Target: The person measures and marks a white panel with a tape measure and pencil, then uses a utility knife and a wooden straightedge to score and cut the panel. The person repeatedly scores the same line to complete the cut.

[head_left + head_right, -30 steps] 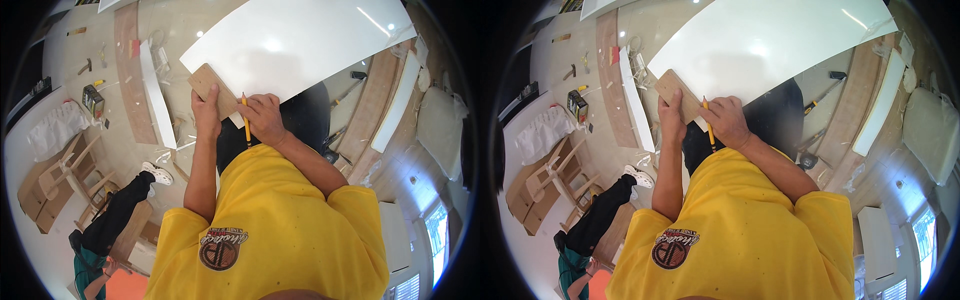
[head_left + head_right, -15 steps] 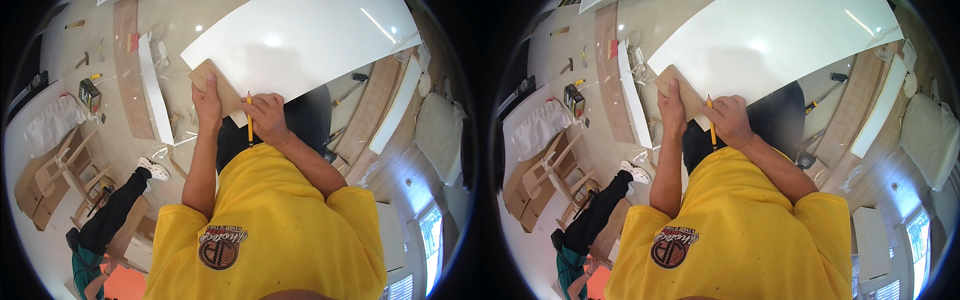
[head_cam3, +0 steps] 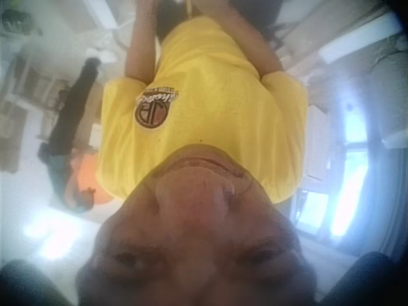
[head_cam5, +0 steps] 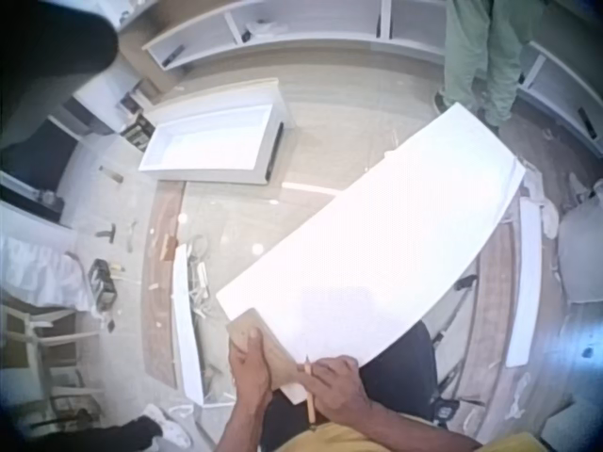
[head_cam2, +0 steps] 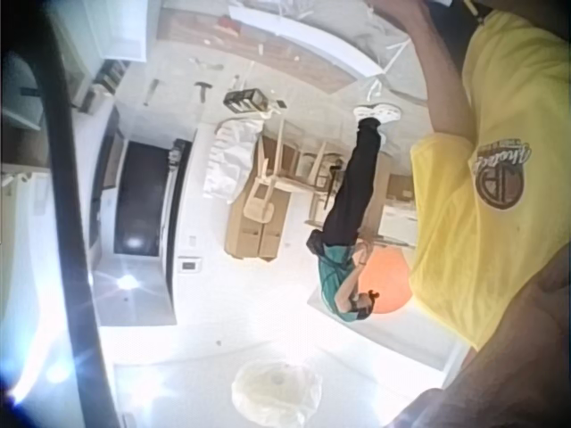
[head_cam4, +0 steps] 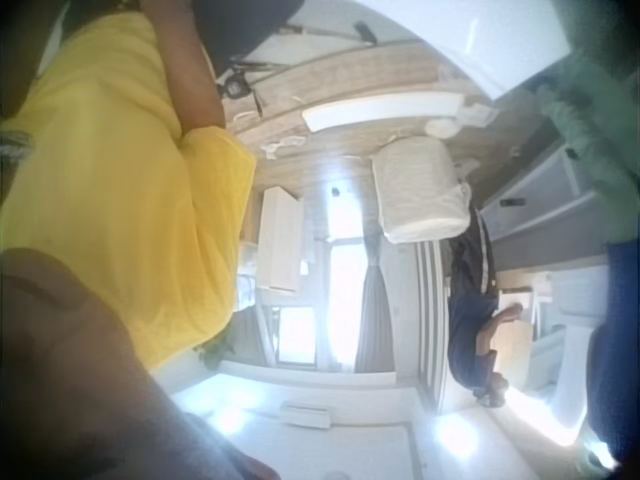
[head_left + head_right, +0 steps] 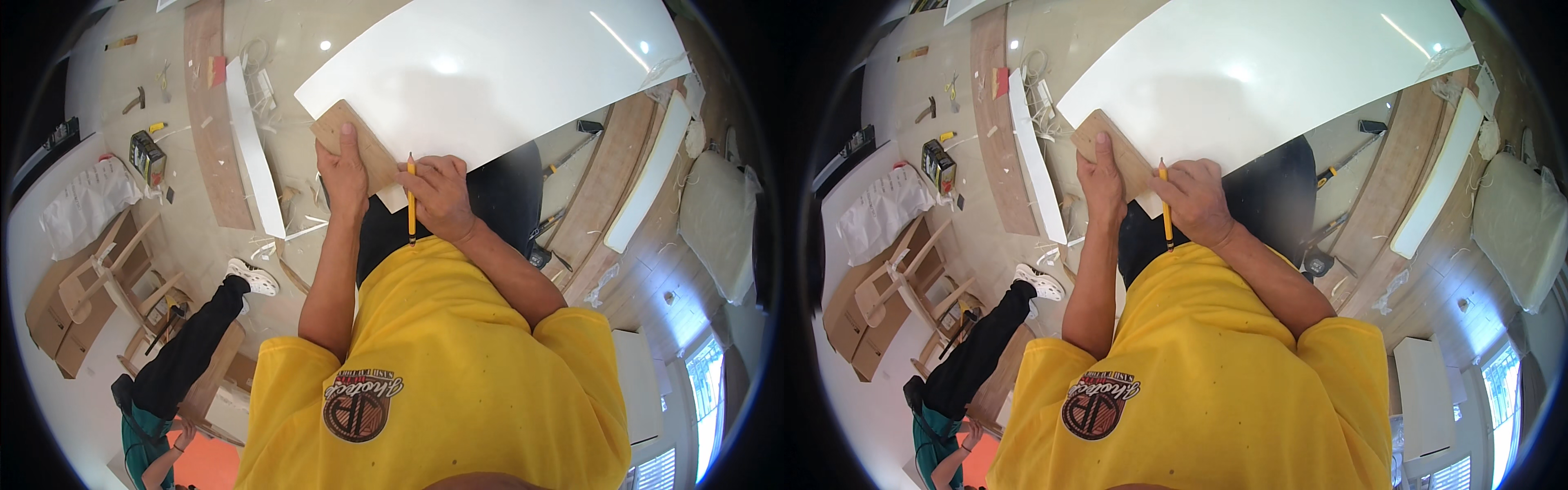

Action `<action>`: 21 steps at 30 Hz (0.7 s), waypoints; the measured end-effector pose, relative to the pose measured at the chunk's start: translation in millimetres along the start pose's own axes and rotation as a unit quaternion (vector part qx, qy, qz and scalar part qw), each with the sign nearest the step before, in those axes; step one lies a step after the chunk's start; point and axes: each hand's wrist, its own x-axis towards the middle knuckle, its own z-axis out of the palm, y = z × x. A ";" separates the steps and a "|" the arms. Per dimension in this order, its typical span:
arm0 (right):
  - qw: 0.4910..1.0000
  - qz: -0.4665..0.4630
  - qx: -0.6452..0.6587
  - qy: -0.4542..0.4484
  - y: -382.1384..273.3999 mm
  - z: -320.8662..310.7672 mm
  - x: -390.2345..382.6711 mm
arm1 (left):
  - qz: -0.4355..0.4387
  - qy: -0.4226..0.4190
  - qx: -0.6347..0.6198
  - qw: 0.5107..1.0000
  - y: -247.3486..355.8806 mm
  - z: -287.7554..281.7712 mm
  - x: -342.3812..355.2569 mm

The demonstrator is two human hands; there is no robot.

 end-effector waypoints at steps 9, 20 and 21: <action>1.000 0.005 0.005 0.004 0.8 0.6 0.2 | 0.001 0.007 0.011 1.000 0.9 1.3 -1.5; 1.000 0.004 0.008 0.016 1.5 1.4 0.8 | -0.018 0.002 -0.017 1.000 0.1 -0.4 -0.6; 1.000 0.007 0.007 0.017 1.3 1.6 0.8 | -0.009 0.000 -0.016 1.000 -1.3 -0.5 0.3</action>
